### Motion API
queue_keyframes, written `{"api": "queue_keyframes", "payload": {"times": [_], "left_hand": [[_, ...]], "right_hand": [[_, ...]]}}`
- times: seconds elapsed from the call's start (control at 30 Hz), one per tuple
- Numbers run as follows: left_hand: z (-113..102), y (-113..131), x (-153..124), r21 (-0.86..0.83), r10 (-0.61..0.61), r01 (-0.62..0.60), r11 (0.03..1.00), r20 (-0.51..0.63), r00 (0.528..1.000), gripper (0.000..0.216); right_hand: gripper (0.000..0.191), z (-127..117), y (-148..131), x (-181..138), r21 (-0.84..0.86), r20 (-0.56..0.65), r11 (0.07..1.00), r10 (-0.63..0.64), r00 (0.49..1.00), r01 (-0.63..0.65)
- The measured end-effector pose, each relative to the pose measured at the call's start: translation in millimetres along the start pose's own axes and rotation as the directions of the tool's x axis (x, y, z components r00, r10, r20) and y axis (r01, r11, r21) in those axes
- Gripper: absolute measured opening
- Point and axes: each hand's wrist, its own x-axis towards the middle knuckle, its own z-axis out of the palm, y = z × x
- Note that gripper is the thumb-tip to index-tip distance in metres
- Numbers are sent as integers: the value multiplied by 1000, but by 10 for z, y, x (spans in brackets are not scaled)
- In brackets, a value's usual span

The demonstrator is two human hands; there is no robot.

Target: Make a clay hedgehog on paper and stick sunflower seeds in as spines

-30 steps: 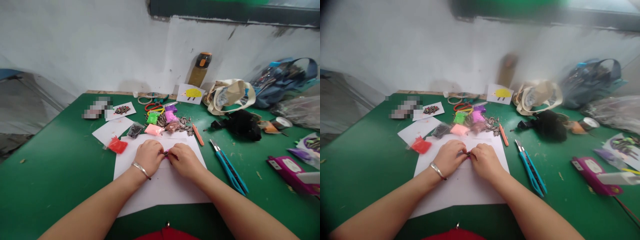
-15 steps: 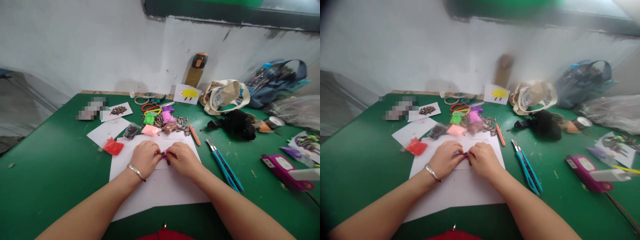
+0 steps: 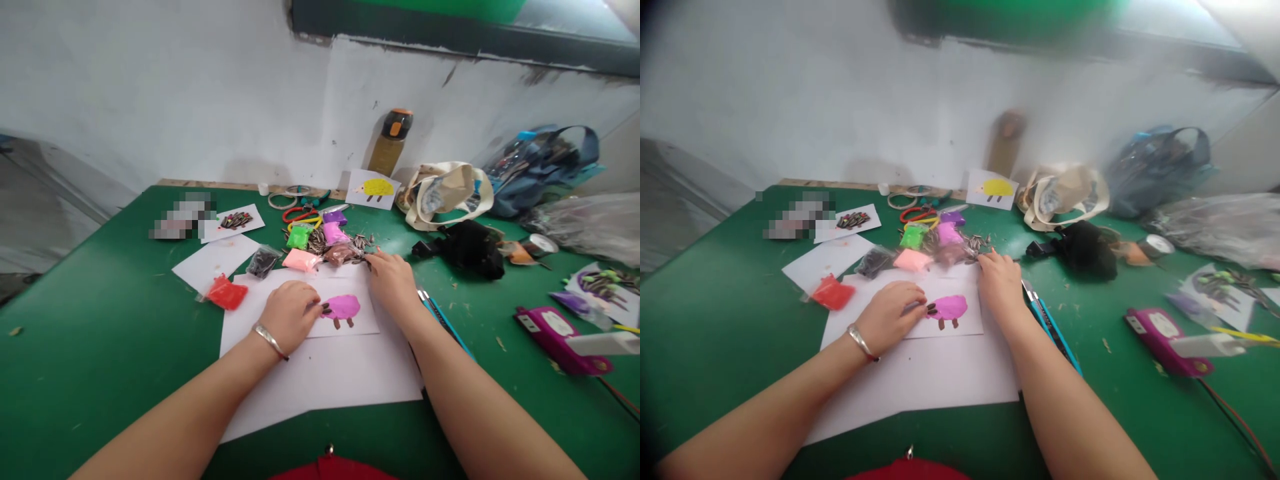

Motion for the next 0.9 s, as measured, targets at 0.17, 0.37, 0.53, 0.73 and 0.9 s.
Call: {"api": "queue_keyframes", "payload": {"times": [0.17, 0.37, 0.53, 0.73, 0.9], "left_hand": [[-9, -17, 7, 0, 26, -26, 1000, 6, 1000, 14], [-2, -27, 6, 12, 52, -52, 999, -11, 999, 17], [-6, -26, 10, 14, 57, -57, 998, -5, 998, 17], [2, -17, 3, 24, 65, -64, 998, -16, 998, 16], [4, 15, -10, 61, 61, -61, 996, -8, 998, 14]], "right_hand": [[27, -38, -79, -38, -77, 10, 997, -1, 1000, 2], [25, 24, -28, -24, -47, -27, 998, -35, 999, 34], [29, 31, 16, -17, 143, -74, 987, -61, 995, 71], [28, -163, -101, -130, 510, -142, 854, -29, 989, 98], [23, -154, -332, -240, 690, 43, 724, -65, 997, 17]]}}
